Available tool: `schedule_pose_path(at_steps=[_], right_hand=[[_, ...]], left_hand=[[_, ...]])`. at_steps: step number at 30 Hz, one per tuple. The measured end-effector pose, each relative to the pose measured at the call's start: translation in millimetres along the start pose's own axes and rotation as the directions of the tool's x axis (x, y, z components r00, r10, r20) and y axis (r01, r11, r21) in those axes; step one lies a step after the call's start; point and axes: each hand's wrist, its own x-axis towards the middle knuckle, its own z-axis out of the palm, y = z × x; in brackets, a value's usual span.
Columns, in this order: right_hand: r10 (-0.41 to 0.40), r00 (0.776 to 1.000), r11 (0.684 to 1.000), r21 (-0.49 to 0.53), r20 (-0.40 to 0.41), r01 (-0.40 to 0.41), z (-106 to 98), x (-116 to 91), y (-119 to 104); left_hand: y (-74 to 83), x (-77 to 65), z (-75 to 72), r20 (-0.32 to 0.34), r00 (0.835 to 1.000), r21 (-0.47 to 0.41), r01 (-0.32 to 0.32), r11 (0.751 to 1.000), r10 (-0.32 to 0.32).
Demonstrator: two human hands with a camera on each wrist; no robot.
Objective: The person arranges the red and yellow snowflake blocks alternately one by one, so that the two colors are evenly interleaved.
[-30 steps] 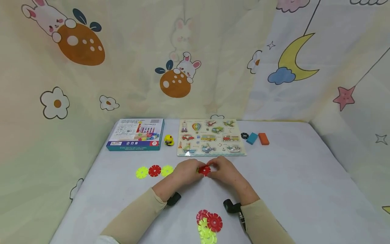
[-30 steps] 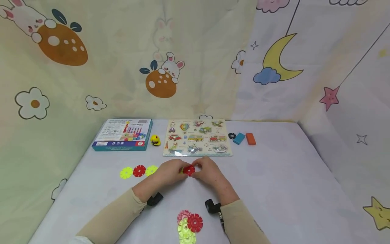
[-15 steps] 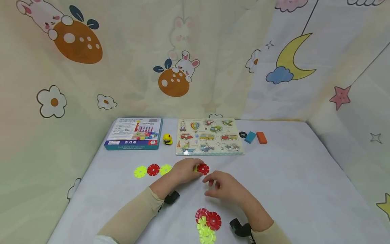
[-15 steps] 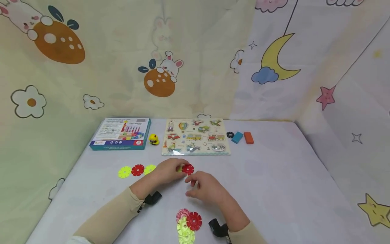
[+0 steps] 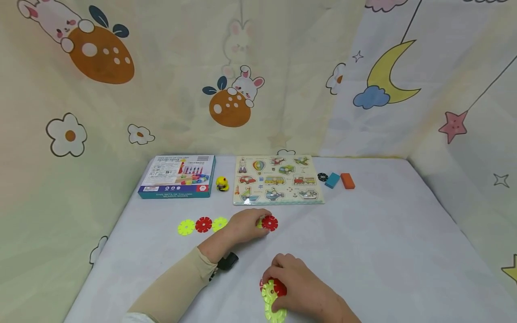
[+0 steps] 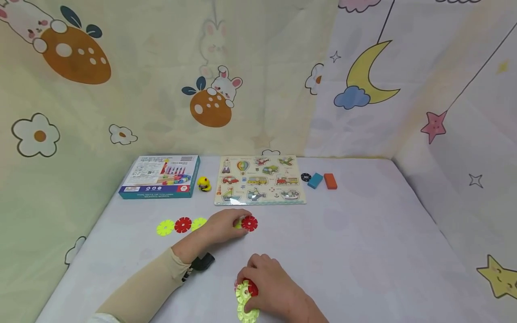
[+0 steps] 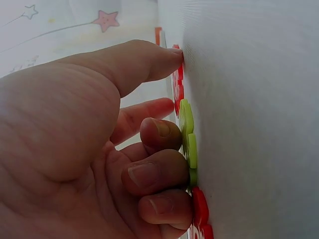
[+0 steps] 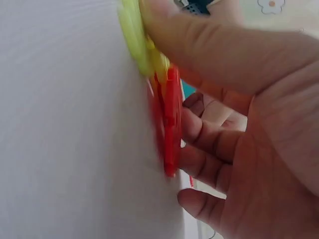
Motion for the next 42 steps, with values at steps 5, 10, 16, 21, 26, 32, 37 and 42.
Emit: schedule_pose_path(at_steps=[5,10,16,21,26,32,37,42], right_hand=[[0.066,0.996,0.997,0.055,-0.057,-0.063,-4,6,8],[0.141,0.986,0.985,0.117,-0.085,-0.130,-10,12,10],[0.100,0.994,0.954,0.286,-0.040,-0.084,-21,16,9],[0.028,0.999,0.927,0.376,-0.038,-0.012,-45,20,7],[-0.038,0.990,0.914,0.395,-0.139,0.091,-82,19,5],[-0.045,0.968,0.910,0.390,-0.246,0.142,-115,19,8],[0.072,0.959,0.887,0.457,-0.275,0.064,-123,24,25],[0.186,0.944,0.840,0.542,-0.272,-0.010,-117,36,49]], left_hand=[[1.7,-1.5,-2.1,-0.010,1.000,0.003,-0.013,1.000,0.013],[1.4,-0.6,-3.4,-0.012,1.000,0.017,-0.005,1.000,0.005],[1.9,-0.1,-5.3,-0.002,1.000,0.011,0.014,1.000,-0.014],[1.5,1.3,-6.2,-0.002,1.000,0.006,0.003,1.000,-0.003],[-0.7,3.8,-3.7,0.000,1.000,0.007,-0.006,1.000,0.006],[-1.8,4.8,-1.3,0.005,1.000,0.018,-0.007,1.000,0.007],[0.1,4.1,-0.4,0.011,1.000,0.008,0.003,1.000,-0.003],[-0.1,2.6,0.5,0.011,1.000,0.008,0.013,1.000,-0.013]])
